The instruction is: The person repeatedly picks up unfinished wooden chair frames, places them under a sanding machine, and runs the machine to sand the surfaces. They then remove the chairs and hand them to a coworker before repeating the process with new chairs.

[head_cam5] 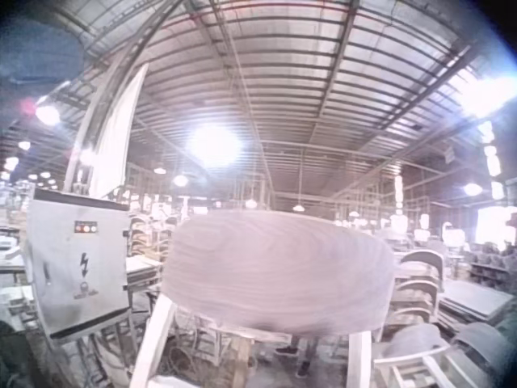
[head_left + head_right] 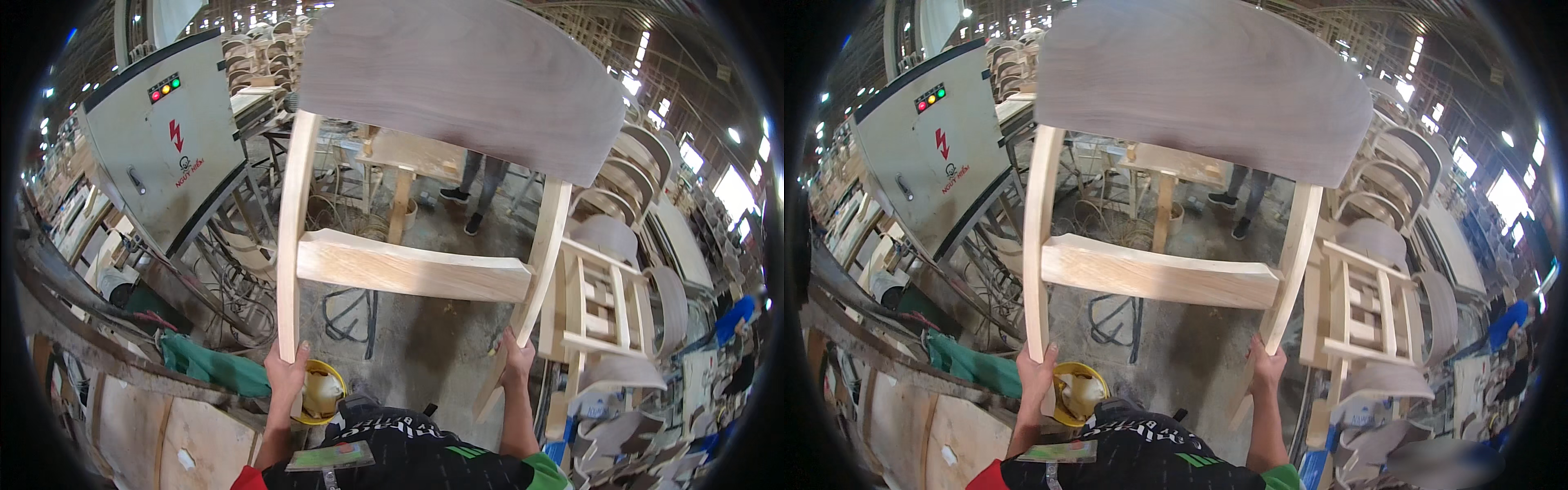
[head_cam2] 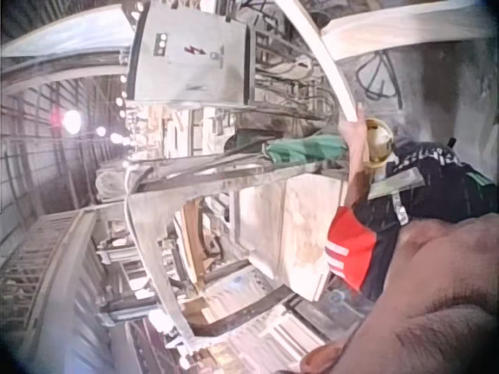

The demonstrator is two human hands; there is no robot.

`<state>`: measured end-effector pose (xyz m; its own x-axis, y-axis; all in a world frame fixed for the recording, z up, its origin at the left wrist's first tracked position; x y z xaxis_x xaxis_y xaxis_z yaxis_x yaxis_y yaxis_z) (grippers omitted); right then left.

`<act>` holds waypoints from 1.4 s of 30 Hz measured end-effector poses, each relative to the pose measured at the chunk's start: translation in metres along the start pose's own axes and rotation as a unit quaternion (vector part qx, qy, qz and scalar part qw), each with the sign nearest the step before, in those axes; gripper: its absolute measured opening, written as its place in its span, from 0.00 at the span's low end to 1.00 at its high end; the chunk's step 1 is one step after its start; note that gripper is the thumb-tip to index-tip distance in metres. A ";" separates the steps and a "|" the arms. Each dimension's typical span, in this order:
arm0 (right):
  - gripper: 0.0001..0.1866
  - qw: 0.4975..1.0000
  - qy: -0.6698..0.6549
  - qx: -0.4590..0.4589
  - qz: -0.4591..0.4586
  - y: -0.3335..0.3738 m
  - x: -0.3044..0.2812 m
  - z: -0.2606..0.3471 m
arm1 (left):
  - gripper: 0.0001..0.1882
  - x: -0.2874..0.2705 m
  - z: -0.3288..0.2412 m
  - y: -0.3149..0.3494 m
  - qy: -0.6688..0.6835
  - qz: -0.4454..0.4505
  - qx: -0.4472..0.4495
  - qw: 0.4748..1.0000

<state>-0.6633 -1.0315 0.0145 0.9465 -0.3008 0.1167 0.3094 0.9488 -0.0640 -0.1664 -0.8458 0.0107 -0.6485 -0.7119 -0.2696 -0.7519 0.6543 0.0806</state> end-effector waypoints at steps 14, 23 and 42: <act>0.21 0.992 0.044 0.119 0.010 -0.160 0.153 -0.054 | 0.24 0.106 -0.061 -0.257 -0.167 0.092 -0.060 0.980; 0.20 0.986 0.071 0.149 -0.002 -0.344 0.249 -0.125 | 0.24 0.245 -0.092 -0.450 -0.230 0.108 -0.084 0.964; 0.12 0.978 0.080 0.193 0.002 -0.693 0.463 -0.192 | 0.24 0.477 -0.169 -0.764 -0.245 0.165 -0.138 0.945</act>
<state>-0.4216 -1.8472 -0.0777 0.9597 -0.2782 -0.0408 0.2764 0.9068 0.3182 0.0787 -1.7280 -0.0168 -0.7710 -0.2337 -0.5924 -0.5650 0.6801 0.4671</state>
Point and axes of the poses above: each hand's wrist, its own y-axis away from the middle knuckle, its own x-axis out of the palm, z = x × y, the point moved 6 cm from there along -y, towards the middle knuckle, and after that the axes turned 9 degrees about -x, right-handed, at the moved point
